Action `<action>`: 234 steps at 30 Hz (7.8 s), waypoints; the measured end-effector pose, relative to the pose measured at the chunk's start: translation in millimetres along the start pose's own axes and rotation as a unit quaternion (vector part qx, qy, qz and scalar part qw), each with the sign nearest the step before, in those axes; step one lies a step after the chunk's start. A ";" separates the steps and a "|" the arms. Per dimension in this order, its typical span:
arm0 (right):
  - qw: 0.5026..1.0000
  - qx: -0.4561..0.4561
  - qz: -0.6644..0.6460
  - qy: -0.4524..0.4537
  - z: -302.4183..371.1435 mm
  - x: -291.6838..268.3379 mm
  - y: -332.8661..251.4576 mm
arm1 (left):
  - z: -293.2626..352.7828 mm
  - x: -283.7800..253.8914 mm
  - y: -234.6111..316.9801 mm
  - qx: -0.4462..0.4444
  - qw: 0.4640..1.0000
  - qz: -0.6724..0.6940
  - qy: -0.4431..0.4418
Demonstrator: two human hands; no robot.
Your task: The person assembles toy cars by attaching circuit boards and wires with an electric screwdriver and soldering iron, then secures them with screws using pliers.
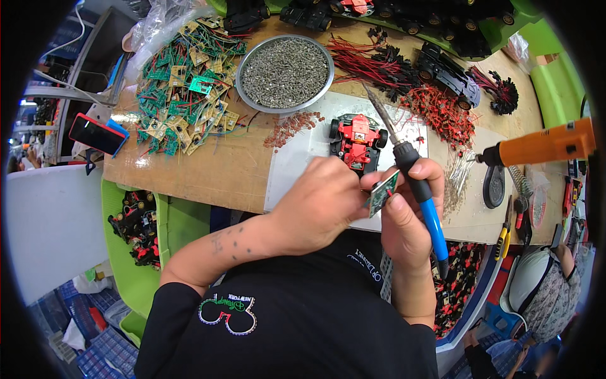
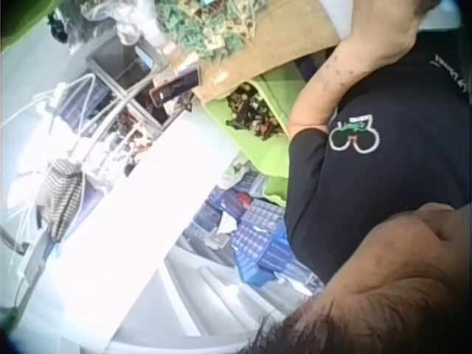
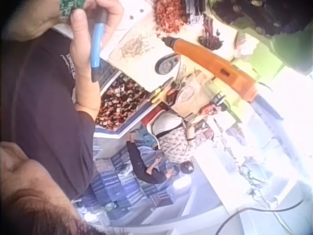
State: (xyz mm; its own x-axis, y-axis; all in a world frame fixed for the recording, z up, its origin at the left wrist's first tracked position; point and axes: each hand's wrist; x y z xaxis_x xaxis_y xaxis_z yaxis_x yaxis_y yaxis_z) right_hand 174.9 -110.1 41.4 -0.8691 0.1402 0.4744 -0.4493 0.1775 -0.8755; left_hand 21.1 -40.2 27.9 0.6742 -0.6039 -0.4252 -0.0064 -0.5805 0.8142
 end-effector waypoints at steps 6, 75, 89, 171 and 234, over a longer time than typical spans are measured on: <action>0.981 -0.060 0.158 0.091 10.5 -23.9 -8.1 | 6.2 -24.9 -2.6 -0.010 0.999 -0.042 -0.029; 0.770 -0.236 0.591 -0.037 47.9 -58.2 -24.3 | -7.3 0.0 -25.0 -0.408 0.864 0.294 0.025; 0.778 -0.229 0.583 -0.047 44.1 -60.4 -21.6 | -7.1 3.6 -24.9 -0.421 0.851 0.310 0.050; 0.862 -0.165 0.469 0.098 57.6 -53.9 -11.2 | -13.6 6.5 -27.0 -0.370 0.867 0.321 0.091; 0.823 -0.109 0.554 0.061 25.4 -35.4 42.9 | -9.0 -25.7 -26.4 -0.390 0.800 0.455 0.001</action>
State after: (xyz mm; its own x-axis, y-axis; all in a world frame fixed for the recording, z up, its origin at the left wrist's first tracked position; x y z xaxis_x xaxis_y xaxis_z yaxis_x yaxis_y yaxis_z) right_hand 181.2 -132.2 -15.3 -0.6862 0.4292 -0.5874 0.6653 0.0436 -0.7453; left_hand 10.6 -4.5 20.9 0.6534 -0.5818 0.4844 -0.0322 0.6179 0.7856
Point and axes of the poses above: each hand's wrist, its own z-axis away from the middle knuckle, its own x-axis out of the palm, y = z × x, and after that the axes turned 12 degrees about z, right-handed
